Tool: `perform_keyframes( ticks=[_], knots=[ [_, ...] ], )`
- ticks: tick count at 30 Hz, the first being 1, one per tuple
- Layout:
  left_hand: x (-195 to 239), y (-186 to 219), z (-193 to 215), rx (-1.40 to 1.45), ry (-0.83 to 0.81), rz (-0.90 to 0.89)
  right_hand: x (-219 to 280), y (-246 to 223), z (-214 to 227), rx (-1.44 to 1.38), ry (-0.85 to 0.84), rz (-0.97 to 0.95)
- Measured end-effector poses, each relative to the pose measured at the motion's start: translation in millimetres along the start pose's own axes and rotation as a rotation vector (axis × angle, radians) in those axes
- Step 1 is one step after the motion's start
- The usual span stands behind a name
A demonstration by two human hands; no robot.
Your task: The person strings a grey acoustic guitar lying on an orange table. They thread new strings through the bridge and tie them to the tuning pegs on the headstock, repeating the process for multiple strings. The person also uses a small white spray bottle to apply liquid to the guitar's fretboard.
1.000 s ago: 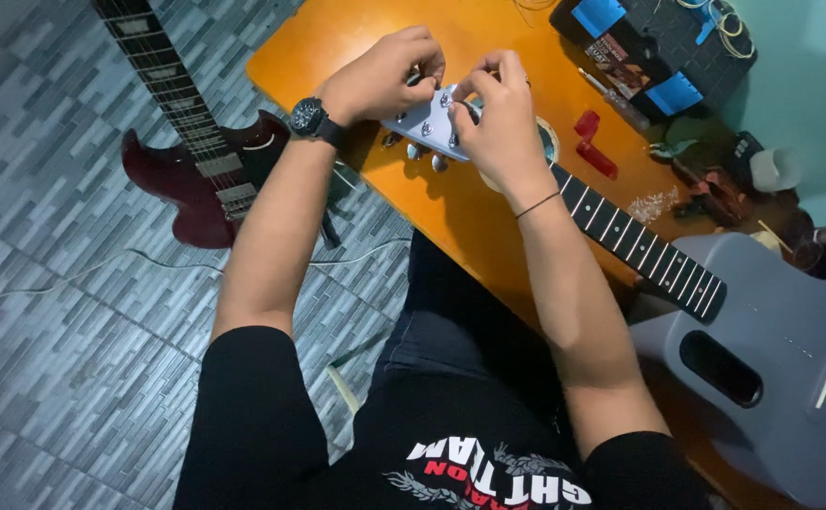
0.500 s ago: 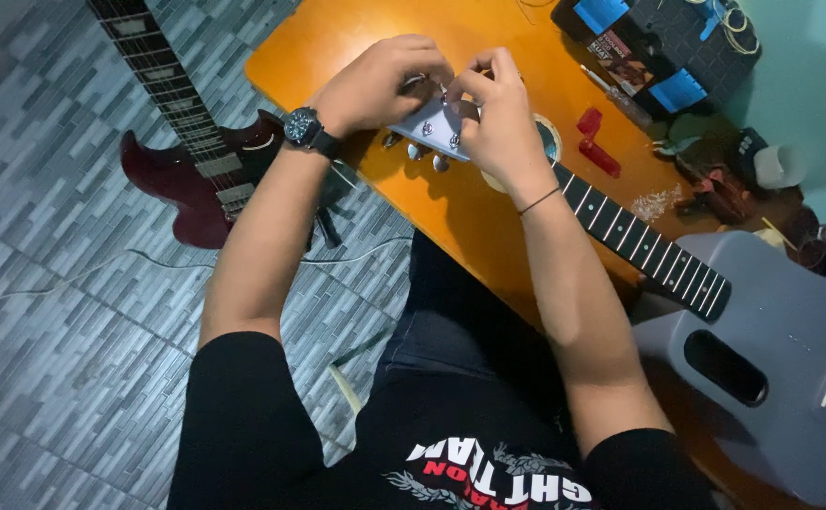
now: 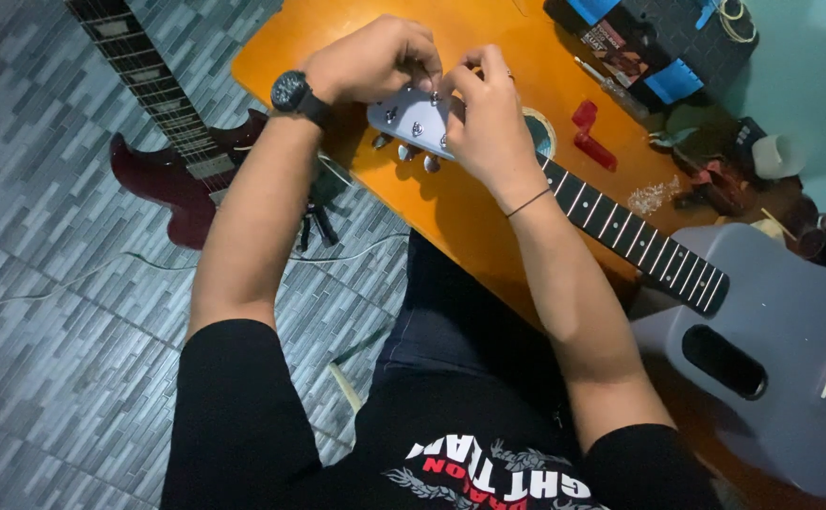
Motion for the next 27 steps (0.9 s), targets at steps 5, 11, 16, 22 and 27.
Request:
perform_keyframes(
  ticks=[5,11,16,22,27],
  knots=[
    [-2,5,6,0.030,-0.036,0.082,-1,-7,5,-0.030,-0.046,0.036],
    [-3,11,8,0.018,0.016,0.023,-1,-1,7,-0.141,-0.031,0.041],
    [7,37,5,-0.047,0.192,0.079,0,11,6,-0.151,0.071,0.120],
    [20,87,-34,-0.417,0.338,0.235,7,4,24,-0.302,0.174,0.194],
    [20,118,-40,-0.319,0.404,0.230,39,7,47,-0.263,0.239,0.175]
  ],
)
Point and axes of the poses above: each hand's wrist, its own x-axis away from the middle knuckle, its own z-axis out of the back of the hand, y = z × x, the point moved 2 cm from there along -x, towards the middle knuckle, and after that the axes turned 9 degrees about -y, right-handed, at the moved point
